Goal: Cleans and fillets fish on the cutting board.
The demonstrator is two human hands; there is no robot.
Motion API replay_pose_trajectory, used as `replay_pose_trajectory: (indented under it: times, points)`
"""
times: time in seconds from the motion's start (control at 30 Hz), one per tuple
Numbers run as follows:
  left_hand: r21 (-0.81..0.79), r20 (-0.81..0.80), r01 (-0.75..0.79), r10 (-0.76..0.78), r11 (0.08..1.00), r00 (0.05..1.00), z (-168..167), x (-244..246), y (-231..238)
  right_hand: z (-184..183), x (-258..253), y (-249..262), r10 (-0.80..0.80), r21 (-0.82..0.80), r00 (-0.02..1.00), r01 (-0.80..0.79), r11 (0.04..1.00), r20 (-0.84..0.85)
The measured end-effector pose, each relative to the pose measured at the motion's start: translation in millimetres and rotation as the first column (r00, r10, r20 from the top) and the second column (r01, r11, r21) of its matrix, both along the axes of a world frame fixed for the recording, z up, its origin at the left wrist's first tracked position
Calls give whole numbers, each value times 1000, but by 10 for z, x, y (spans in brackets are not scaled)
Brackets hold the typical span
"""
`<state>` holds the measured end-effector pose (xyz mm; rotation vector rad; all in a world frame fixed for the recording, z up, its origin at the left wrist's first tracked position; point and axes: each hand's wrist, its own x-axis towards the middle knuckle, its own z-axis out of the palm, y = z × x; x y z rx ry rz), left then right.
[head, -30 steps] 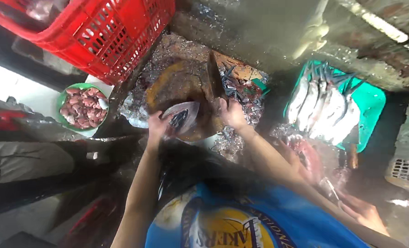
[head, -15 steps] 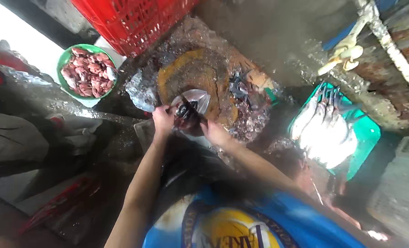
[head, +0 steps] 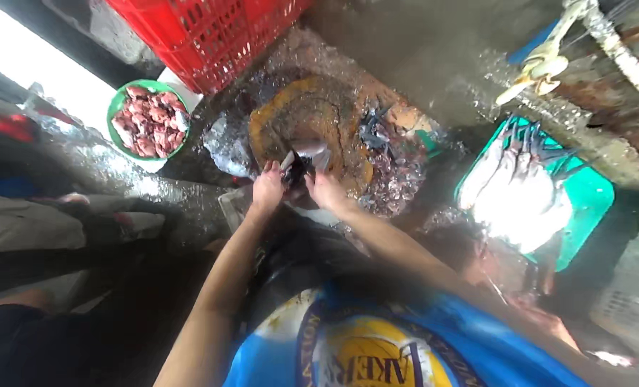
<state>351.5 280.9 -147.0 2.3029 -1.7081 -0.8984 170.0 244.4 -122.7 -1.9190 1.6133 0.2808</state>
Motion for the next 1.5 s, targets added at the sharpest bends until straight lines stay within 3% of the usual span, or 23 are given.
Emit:
replay_pose_trajectory:
  times: [0.07,0.2,0.27,0.37,0.43,0.5,0.57,0.63,0.67,0.73,0.83,0.9,0.97,1.03,1.13,1.17,1.23,1.27,1.33,1.4,1.5]
  points:
    - [-71,-42,-75,72,995,997,11,-3,101,181,-34,-121,18,28,1000,-18,999,14]
    - [-32,-127,-317,310,948,942,-56,85,138,811,-275,10,92,268,994,-72,961,-65]
    - [-35,-150,-324,316,945,937,-31,59,188,653,-412,236,80,267,993,-55,962,-85]
    - [-77,-142,-259,247,963,959,-64,-7,247,124,-361,355,-2,127,998,10,992,-70]
    - [-148,-221,-344,309,927,925,-39,4,244,51,-298,230,-26,78,999,28,997,-36]
    - [-185,-346,-536,456,824,820,53,38,356,28,-350,279,-25,73,1000,25,997,-1]
    - [-172,-532,-741,572,649,624,190,68,292,-2,-432,282,-18,66,1000,17,998,16]
    - [-140,-703,-839,545,525,458,262,37,191,32,-471,276,-38,92,999,36,995,18]
    - [-128,-747,-845,511,519,426,255,2,163,57,-461,256,-56,107,998,54,993,17]
    - [-99,-737,-784,484,612,471,160,-59,195,58,-408,215,-87,116,996,85,990,13]
    - [30,-516,-583,512,812,686,-106,-2,174,42,-309,38,-141,109,990,139,984,9]
    - [81,-426,-534,514,842,745,-134,106,46,138,-254,-81,-177,102,984,174,979,17]
    - [95,-405,-563,548,821,732,-15,211,-116,325,-228,-111,-194,21,976,193,981,96]
    - [100,-452,-598,572,795,685,-3,297,-169,627,-154,-168,-155,-137,945,201,970,289]
    - [156,-488,-647,628,746,607,-140,331,-81,847,31,-143,18,-342,801,235,910,598]
    - [155,-480,-651,633,743,608,-184,331,-48,710,86,-99,64,-372,789,215,903,611]
    - [122,-471,-649,619,751,628,-240,323,-5,244,158,-8,103,-368,913,54,928,396]
    - [104,-468,-647,611,756,639,-235,290,35,84,186,11,109,-246,972,-55,968,210]
    - [113,-466,-644,612,757,638,-170,266,60,88,280,-92,102,-48,993,-99,994,56]
    - [126,-476,-658,627,743,617,-140,274,73,407,324,-189,61,0,992,-62,998,111]
    - [168,-511,-673,648,720,565,-158,240,176,666,152,-55,71,-253,949,9,967,308]
